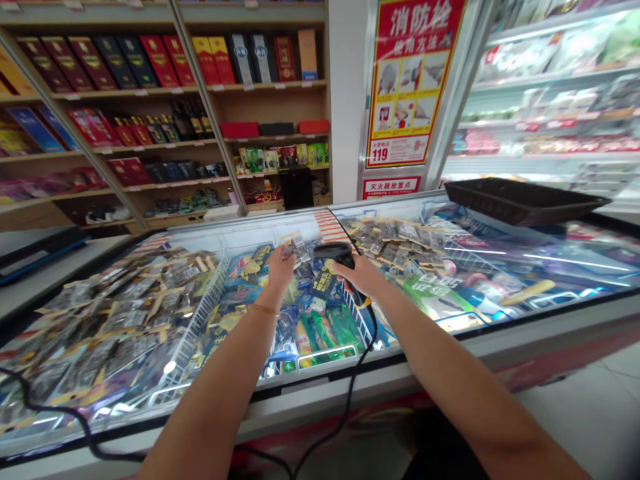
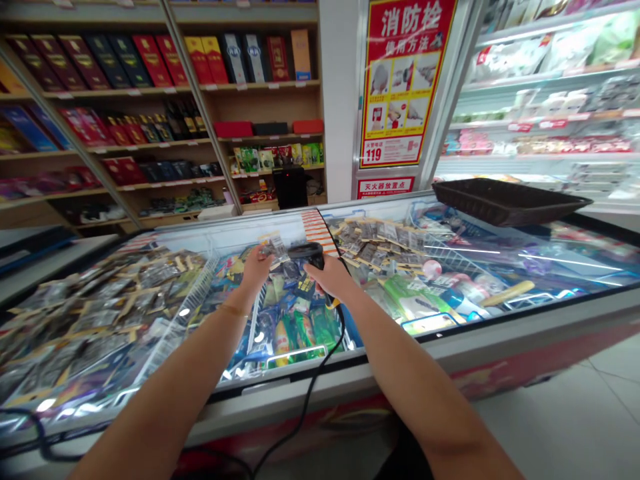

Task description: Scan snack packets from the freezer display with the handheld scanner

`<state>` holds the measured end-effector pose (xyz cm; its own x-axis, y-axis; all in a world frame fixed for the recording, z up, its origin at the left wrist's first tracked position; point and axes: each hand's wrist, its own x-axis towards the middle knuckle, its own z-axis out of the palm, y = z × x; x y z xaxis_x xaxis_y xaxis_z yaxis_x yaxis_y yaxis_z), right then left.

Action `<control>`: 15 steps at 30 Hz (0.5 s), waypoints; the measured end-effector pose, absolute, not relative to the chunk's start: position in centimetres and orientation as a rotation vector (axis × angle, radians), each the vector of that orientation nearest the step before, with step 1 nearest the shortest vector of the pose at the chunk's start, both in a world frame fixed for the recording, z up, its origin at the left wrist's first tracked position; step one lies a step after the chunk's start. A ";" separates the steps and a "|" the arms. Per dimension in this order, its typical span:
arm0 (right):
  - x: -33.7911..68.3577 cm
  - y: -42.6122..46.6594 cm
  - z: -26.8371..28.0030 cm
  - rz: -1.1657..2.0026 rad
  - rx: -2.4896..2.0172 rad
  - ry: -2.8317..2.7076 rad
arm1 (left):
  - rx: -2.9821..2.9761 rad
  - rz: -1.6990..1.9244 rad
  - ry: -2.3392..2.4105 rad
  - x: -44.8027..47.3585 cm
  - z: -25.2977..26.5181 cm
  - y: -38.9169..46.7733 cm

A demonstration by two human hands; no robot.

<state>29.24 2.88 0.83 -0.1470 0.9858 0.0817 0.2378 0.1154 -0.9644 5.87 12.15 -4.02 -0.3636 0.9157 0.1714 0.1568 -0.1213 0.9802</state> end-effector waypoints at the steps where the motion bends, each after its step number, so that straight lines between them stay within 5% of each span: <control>1: 29.9 2.9 1.1 1.094 -1.235 -1.517 | 1.195 1.523 1.528 6.4 -3.8 12.1; 15: 45.7 0.8 5.5 0.915 -1.329 -1.104 | 1.261 1.313 1.435 23.0 1.0 19.1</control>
